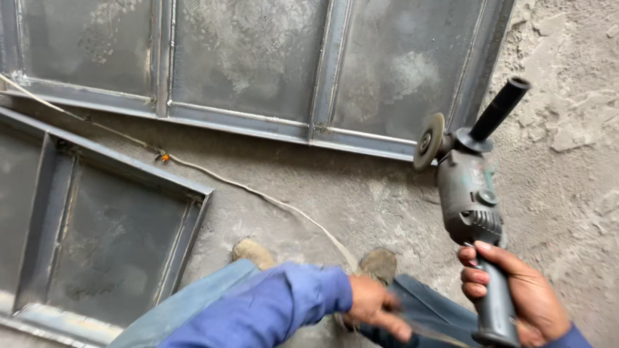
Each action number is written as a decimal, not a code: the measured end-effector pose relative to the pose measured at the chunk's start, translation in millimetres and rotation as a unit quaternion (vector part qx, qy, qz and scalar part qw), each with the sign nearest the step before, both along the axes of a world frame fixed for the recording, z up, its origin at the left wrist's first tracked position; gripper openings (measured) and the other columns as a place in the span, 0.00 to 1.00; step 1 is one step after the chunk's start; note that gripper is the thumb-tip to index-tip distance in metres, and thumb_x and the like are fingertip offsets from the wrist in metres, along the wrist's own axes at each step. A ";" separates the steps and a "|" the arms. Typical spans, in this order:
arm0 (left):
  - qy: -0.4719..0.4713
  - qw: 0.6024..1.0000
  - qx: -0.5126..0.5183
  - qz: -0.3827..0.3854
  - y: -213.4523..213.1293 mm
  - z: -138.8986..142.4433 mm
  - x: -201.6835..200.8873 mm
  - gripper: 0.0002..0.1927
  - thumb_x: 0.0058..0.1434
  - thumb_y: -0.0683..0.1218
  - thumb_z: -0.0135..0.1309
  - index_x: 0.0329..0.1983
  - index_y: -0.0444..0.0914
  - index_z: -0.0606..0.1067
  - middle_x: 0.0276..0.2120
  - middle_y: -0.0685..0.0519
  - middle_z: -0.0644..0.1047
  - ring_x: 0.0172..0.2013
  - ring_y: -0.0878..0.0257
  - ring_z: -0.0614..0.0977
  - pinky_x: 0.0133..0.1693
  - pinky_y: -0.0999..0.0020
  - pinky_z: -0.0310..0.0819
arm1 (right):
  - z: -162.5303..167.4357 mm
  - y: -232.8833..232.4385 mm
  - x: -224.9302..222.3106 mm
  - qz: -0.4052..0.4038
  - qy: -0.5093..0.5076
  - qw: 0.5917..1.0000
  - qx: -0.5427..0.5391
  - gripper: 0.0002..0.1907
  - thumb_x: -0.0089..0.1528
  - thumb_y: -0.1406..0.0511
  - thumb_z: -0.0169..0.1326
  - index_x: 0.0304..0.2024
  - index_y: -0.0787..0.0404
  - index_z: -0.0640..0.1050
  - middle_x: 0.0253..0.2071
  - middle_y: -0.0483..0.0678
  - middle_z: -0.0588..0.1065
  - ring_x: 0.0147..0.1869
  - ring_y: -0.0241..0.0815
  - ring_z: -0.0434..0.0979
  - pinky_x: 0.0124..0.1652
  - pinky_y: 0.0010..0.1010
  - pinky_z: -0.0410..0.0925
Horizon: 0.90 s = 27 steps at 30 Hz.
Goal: The person uses an angle grinder to smooth the edges and corners of several metal frames lying on a concrete floor. They reposition the frames to access different sides and continue grinding until the edges appear smooth.
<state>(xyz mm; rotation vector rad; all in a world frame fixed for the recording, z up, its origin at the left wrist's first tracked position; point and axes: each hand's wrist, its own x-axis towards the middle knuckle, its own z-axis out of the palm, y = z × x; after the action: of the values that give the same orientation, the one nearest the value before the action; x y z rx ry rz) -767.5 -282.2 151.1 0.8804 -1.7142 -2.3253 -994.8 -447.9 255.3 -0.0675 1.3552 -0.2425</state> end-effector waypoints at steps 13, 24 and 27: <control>-0.577 0.742 -0.200 0.277 166.3 250.4 265.3 0.15 0.53 0.54 0.60 0.20 0.39 0.78 0.24 0.49 0.78 0.31 0.47 0.79 0.39 0.50 0.73 | 31.3 106.3 -65.7 -0.109 -0.028 0.984 0.141 0.13 0.65 0.62 0.51 0.41 0.67 0.71 0.32 0.46 0.69 0.29 0.34 0.67 0.26 0.27 0.65; -0.701 0.530 0.124 0.460 206.7 292.7 213.3 0.19 0.66 0.60 0.55 0.46 0.41 0.80 0.44 0.39 0.81 0.46 0.38 0.81 0.46 0.43 0.75 | 161.0 41.2 -163.1 0.000 -0.001 0.937 0.350 0.13 0.60 0.57 0.54 0.37 0.59 0.74 0.21 0.45 0.66 0.23 0.39 0.65 0.26 0.29 0.61; -0.674 0.553 0.128 0.473 157.7 270.1 201.1 0.19 0.71 0.60 0.50 0.40 0.40 0.77 0.42 0.42 0.80 0.43 0.39 0.80 0.43 0.46 0.74 | 196.8 -19.9 -163.4 0.027 0.063 0.935 0.348 0.13 0.60 0.57 0.53 0.37 0.60 0.74 0.21 0.44 0.65 0.24 0.38 0.65 0.26 0.29 0.61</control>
<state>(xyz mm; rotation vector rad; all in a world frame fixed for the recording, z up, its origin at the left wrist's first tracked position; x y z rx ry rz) -566.4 -124.5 421.2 3.0410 -0.3780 -0.8692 -1158.1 -467.8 452.1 0.4798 1.4981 0.3023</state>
